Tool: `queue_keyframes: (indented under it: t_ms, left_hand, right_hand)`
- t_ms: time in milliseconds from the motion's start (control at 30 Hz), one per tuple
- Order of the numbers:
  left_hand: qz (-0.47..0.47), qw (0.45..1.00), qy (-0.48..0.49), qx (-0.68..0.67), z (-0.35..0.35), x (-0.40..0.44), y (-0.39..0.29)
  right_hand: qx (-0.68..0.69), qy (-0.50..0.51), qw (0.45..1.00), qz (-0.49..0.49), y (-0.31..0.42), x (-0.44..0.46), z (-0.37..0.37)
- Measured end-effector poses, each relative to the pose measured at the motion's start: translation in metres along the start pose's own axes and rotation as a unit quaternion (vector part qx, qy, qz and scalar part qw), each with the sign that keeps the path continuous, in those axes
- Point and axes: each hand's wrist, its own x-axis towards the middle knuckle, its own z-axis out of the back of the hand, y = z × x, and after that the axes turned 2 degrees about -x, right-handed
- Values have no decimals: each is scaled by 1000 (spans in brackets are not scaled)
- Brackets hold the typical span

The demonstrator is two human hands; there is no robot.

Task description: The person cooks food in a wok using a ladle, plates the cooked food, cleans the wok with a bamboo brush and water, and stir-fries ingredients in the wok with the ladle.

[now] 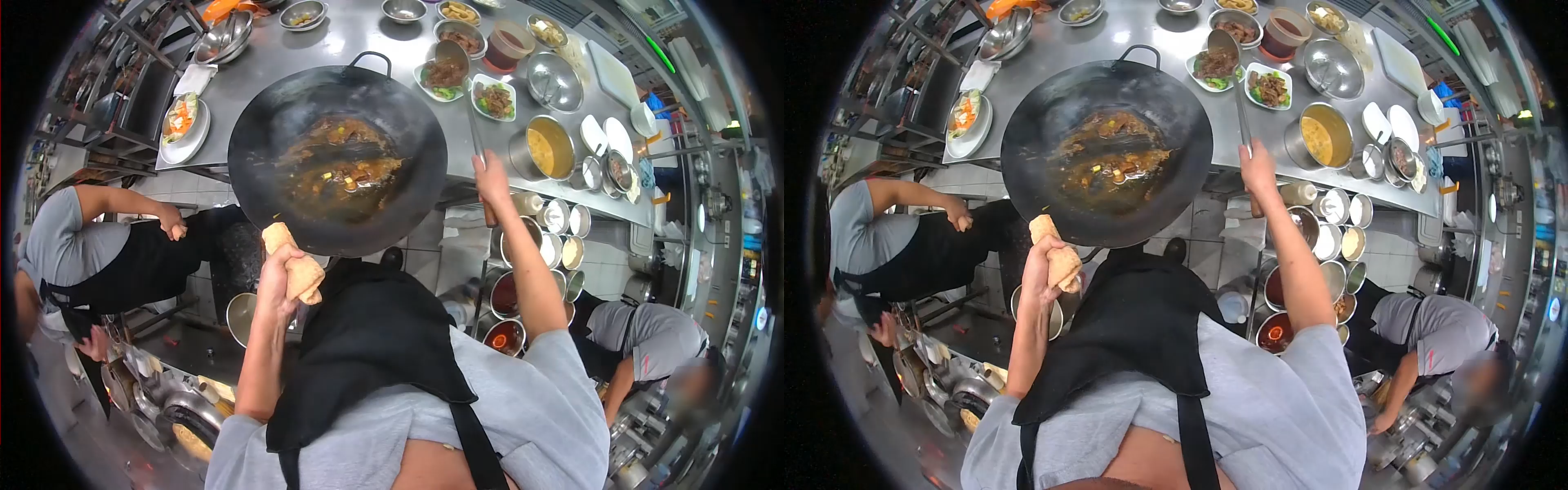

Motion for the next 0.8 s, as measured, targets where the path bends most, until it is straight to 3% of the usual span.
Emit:
queue_keyframes:
  t_ms: [200, 400, 533, 600, 633, 667, 700, 733, 800]
  left_hand:
    - [9, 1000, 21, -11, -3, 1, -4]
    - [-13, 999, 44, -16, -18, 6, -8]
    - [-20, 999, 43, -4, -32, 17, -10]
    - [-14, 997, 71, 0, -36, 27, -10]
    - [-9, 996, 88, 0, -39, 32, -10]
    - [-18, 996, 89, 13, -39, 40, -7]
    - [-39, 995, 96, 5, -47, 38, -7]
    - [-45, 994, 100, 8, -49, 44, -5]
    - [-78, 991, 110, 13, -57, 51, 0]
  right_hand:
    - [-97, -92, 985, 107, -18, 4, -9]
    - [-165, -88, 981, 46, -7, -8, 1]
    - [-127, -100, 984, 75, -13, -15, 12]
    - [-54, -118, 974, 183, -20, -21, 19]
    - [-65, -200, 928, 306, -15, -25, 20]
    - [66, -49, 982, 171, -15, -36, 30]
    - [190, 105, 976, 25, 14, -68, 54]
    - [194, 106, 975, 28, 23, -85, 58]
    - [273, 154, 948, -53, 31, -105, 61]
